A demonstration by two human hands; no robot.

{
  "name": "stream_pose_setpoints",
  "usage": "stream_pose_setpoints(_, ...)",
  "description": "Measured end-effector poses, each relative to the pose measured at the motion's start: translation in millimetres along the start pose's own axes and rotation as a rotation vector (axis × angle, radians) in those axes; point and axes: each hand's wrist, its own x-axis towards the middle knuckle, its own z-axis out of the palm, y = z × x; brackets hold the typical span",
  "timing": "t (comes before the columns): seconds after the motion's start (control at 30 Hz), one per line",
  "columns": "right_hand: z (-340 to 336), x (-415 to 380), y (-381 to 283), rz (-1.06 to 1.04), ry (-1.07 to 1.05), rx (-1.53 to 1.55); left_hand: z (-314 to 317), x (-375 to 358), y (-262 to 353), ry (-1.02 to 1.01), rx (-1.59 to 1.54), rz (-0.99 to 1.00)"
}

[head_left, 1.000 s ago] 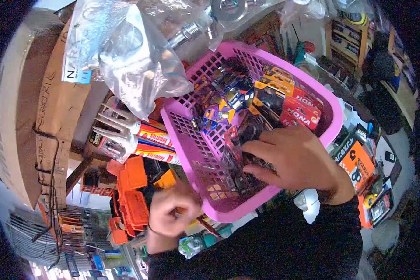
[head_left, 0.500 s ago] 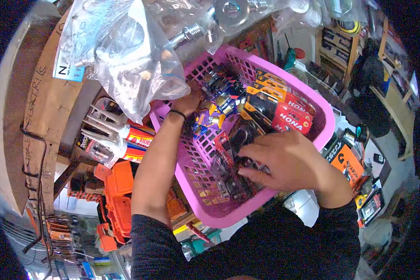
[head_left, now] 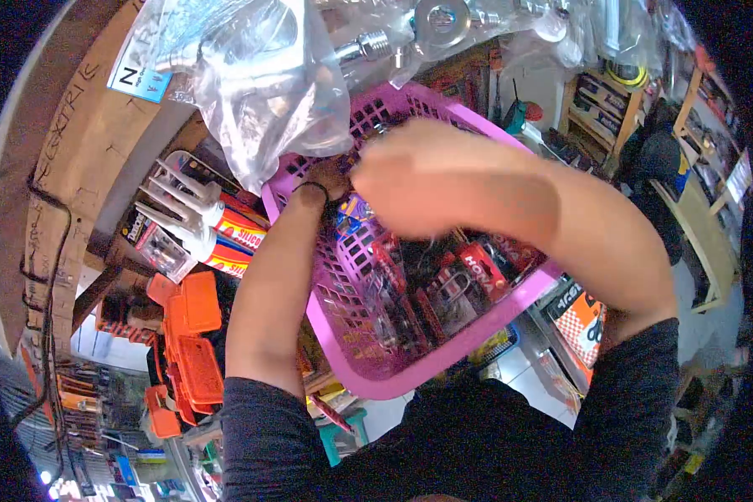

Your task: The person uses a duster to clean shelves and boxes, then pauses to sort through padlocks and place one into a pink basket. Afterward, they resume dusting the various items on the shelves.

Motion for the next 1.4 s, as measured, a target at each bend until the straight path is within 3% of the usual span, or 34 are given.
stream_pose_setpoints(0.03, 3.3, 14.3, 7.3, 0.009, 0.077, 0.012, 3.6, 7.4, -3.6, -0.139, 0.026, -0.018)
stream_pose_setpoints(0.13, 42.8, 44.4, 29.7, -0.007, 0.225, 0.033, 14.5, 17.9, -19.9, -0.216, 0.133, 0.145)
stream_pose_setpoints(0.2, 56.1, 48.4, 38.4, -0.037, 0.291, 0.050, 33.5, 28.5, -37.7, -0.217, 0.109, 0.124)
stream_pose_setpoints(0.27, 64.2, 47.3, 44.3, -0.088, 0.218, 0.046, 46.1, 31.3, -43.3, -0.085, 0.029, 0.011)
stream_pose_setpoints(0.33, 67.1, 49.3, 47.3, -0.096, 0.234, 0.044, 45.9, 31.1, -44.5, -0.080, 0.042, -0.001)
stream_pose_setpoints(0.4, 67.9, 51.7, 49.0, -0.047, 0.217, 0.065, 47.5, 35.8, -52.4, -0.073, 0.401, 0.264)
stream_pose_setpoints(0.43, 67.9, 53.1, 48.7, -0.052, 0.217, 0.067, 35.7, 27.1, -42.2, -0.075, 0.402, 0.259)
stream_pose_setpoints(0.5, 67.3, 56.0, 48.5, -0.020, 0.176, 0.083, 12.9, 11.5, -24.1, 0.053, -0.085, 0.060)
stream_pose_setpoints(0.53, 67.5, 57.4, 48.8, -0.022, 0.180, 0.083, 25.8, 19.7, -37.7, 0.054, -0.080, 0.058)
stream_pose_setpoints(0.6, 69.3, 57.2, 49.7, -0.029, 0.151, 0.041, 51.4, 37.2, -55.5, 0.363, 0.241, 0.284)
stream_pose_setpoints(0.63, 68.4, 56.3, 50.4, -0.024, 0.149, 0.042, 37.6, 32.2, -44.7, 0.362, 0.239, 0.289)
stream_pose_setpoints(0.7, 65.3, 54.8, 49.9, -0.031, 0.121, 0.069, -14.8, 6.2, -7.2, -0.278, -0.069, 0.034)
stream_pose_setpoints(0.73, 65.9, 54.6, 51.4, -0.029, 0.119, 0.070, -24.5, 0.3, 1.0, -0.280, -0.069, 0.035)
stream_pose_setpoints(0.8, 66.5, 55.2, 56.6, -0.006, 0.143, 0.126, -35.8, -7.9, 13.1, -0.543, -0.815, -0.381)
stream_pose_setpoints(0.93, 64.7, 54.7, 63.3, 0.010, 0.147, 0.136, -37.8, -18.9, 34.9, -0.557, -0.658, -0.386)
stream_pose_setpoints(1.07, 62.3, 53.8, 62.7, 0.052, 0.061, 0.110, -29.8, -17.9, 31.8, -0.537, -0.851, -0.492)
stream_pose_setpoints(1.17, 59.9, 53.8, 63.2, 0.069, 0.044, 0.108, -21.5, -11.0, 13.9, -0.461, -0.916, -0.413)
stream_pose_setpoints(1.23, 57.2, 51.0, 66.2, 0.030, 0.081, 0.154, -37.0, -13.0, 16.6, -0.473, -0.515, -0.335)
stream_pose_setpoints(1.27, 57.5, 50.6, 69.2, 0.031, 0.085, 0.153, -29.0, -9.7, -1.9, -0.471, -0.512, -0.334)
stream_pose_setpoints(1.33, 60.3, 52.7, 76.7, 0.039, 0.132, 0.219, -34.3, -14.1, -14.3, -0.382, -0.128, 0.213)
stream_pose_setpoints(1.37, 62.2, 53.3, 80.3, 0.040, 0.135, 0.218, -28.2, -22.6, -15.1, -0.132, -0.189, 0.118)
stream_pose_setpoints(1.4, 63.5, 53.8, 83.1, 0.029, 0.151, 0.236, -41.3, -32.1, 3.9, -0.132, -0.184, 0.120)
